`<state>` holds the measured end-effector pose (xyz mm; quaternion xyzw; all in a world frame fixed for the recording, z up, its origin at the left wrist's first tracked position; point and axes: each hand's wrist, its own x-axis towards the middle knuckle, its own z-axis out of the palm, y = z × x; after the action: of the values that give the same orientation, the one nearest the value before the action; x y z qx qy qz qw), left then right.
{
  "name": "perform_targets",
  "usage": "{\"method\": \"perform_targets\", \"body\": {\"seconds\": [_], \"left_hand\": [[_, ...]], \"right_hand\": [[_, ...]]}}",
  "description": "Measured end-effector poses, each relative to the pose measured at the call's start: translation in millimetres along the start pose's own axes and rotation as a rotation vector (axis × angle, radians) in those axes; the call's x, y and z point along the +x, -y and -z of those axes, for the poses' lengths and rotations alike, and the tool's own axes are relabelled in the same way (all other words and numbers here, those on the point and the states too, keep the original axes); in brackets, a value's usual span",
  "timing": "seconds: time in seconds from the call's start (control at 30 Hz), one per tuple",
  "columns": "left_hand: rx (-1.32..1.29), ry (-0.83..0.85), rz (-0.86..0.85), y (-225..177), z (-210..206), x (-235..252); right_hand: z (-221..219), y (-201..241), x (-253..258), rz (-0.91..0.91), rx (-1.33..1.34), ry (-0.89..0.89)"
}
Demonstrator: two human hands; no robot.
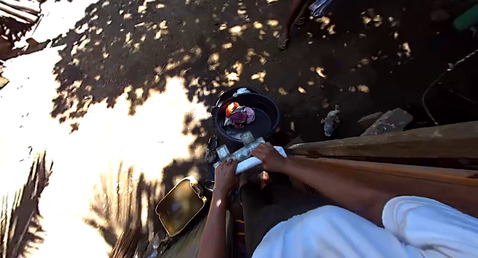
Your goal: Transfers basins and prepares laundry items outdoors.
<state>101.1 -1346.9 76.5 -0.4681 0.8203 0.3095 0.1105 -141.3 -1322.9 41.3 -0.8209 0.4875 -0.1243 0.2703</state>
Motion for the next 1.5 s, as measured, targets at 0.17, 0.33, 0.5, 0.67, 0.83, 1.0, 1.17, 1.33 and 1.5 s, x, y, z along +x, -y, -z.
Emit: {"method": "perform_targets", "body": {"seconds": [0.17,0.33,0.5,0.67,0.83,1.0,1.17,1.33,1.5], "left_hand": [[0.008,-0.047,0.09,47.8,9.4,-15.4],[-0.024,-0.101,0.224,90.2,24.1,-38.3],[0.04,-0.336,0.217,131.4,20.8,-67.5],[0.05,-0.326,0.347,147.5,25.4,-92.2],[0.048,-0.551,0.344,168.9,8.2,-118.0],[-0.044,-0.27,0.571,168.3,5.3,-141.6],[-0.048,-0.154,0.598,178.5,1.3,-144.7],[-0.063,-0.162,0.584,184.3,-12.2,-147.1],[-0.074,-0.207,0.583,188.6,-8.9,-145.3]], "right_hand": [[-20.2,16.6,59.6,0.116,-0.012,0.018],[-27.7,42.3,124.5,0.208,0.002,0.143],[-56.2,68.9,167.4,0.336,0.026,0.054],[-60.2,97.3,197.9,0.347,0.076,0.241],[-73.7,120.2,224.2,0.488,0.082,0.262],[-95.9,140.3,237.6,0.545,0.096,0.413],[-116.6,141.0,239.2,0.505,0.129,0.49],[-114.7,147.4,237.5,0.461,0.117,0.592],[-106.8,150.5,248.5,0.508,0.116,0.539]]}}
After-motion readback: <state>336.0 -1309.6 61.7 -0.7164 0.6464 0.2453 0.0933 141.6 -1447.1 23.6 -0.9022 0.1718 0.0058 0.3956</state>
